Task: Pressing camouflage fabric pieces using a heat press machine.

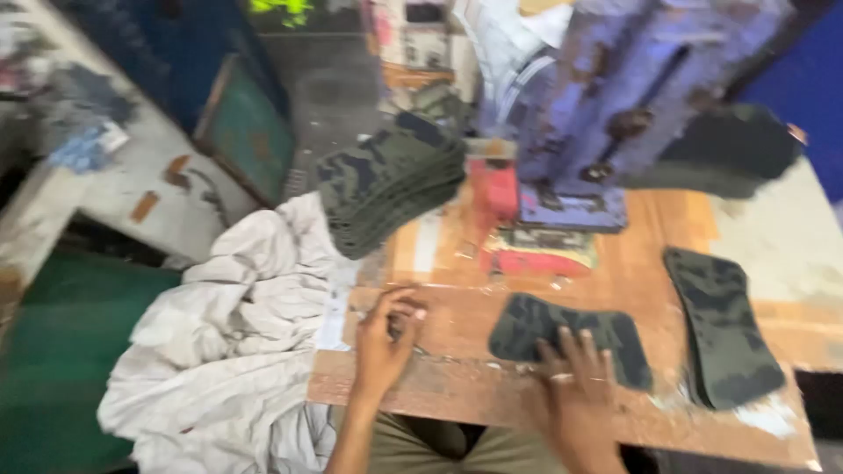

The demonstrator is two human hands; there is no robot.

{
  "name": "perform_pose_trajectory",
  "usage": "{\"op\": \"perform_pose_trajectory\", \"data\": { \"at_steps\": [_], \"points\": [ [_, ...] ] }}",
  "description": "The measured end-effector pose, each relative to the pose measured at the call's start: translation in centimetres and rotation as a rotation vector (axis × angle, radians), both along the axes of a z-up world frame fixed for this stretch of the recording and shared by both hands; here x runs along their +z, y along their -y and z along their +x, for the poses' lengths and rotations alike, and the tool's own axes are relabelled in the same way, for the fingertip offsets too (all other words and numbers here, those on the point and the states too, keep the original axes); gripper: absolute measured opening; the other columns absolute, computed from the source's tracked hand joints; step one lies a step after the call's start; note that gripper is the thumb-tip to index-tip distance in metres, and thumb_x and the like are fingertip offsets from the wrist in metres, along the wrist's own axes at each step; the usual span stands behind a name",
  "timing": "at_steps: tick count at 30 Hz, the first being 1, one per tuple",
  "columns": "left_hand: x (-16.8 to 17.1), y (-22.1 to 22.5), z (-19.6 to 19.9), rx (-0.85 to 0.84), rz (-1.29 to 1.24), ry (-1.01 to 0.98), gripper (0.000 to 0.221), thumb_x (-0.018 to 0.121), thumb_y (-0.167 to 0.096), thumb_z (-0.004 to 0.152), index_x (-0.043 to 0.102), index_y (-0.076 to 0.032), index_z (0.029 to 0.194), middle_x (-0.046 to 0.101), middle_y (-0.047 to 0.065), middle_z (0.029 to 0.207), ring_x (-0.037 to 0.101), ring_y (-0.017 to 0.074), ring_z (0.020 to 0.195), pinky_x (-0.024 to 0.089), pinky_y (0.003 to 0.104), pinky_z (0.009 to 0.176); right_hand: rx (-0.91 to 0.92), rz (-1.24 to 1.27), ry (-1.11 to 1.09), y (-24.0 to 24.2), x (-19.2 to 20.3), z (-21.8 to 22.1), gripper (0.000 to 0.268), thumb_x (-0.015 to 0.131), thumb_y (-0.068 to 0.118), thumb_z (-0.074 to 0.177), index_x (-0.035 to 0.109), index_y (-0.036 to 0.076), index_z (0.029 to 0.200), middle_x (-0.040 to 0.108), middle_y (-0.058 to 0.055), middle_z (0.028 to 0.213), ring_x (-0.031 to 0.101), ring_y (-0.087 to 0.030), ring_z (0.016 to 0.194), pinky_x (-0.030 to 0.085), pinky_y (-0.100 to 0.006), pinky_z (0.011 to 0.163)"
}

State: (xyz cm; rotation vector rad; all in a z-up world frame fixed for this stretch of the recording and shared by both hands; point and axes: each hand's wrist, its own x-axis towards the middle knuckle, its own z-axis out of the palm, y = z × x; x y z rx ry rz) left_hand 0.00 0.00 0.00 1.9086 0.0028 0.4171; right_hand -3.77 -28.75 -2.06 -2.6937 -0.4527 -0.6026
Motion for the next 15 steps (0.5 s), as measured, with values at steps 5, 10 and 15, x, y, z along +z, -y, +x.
{"op": "perform_pose_trajectory", "data": {
  "at_steps": [5,10,15],
  "points": [
    [-0.2,0.4,-0.1,0.047,0.023,-0.068,0.035,0.077,-0.012,0.088,0.068,-0.009,0.121,0.076,0.006,0.087,0.069,0.0136,0.074,0.054,0.028,0.066,0.090,-0.098,-0.061,-1.8,2.6,0.0,0.080,0.060,0.053,0.087,0.040,0.010,0.151,0.028,-0.025,0.160,0.020,-0.050,0.149,0.013,-0.068,0.116],
    [-0.3,0.3,-0.5,0.071,0.084,0.008,0.035,0.078,-0.013,0.088,0.067,-0.007,0.121,0.074,0.005,0.086,0.068,0.0129,0.075,0.053,0.028,0.068,0.251,-0.121,0.004,-2.0,3.2,7.4,0.079,0.057,0.058,0.094,0.038,0.015,0.158,0.026,-0.028,0.163,0.021,-0.051,0.151,0.014,-0.068,0.120],
    [-0.4,-0.2,0.0,0.078,0.041,-0.054,0.034,0.078,-0.012,0.087,0.069,-0.007,0.119,0.074,0.006,0.084,0.067,0.0150,0.069,0.054,0.028,0.064,0.175,-0.202,0.020,-3.5,3.0,11.6,0.080,0.061,0.066,0.089,0.049,0.019,0.153,0.039,-0.027,0.153,0.035,-0.051,0.141,0.024,-0.066,0.115]
  ]
}}
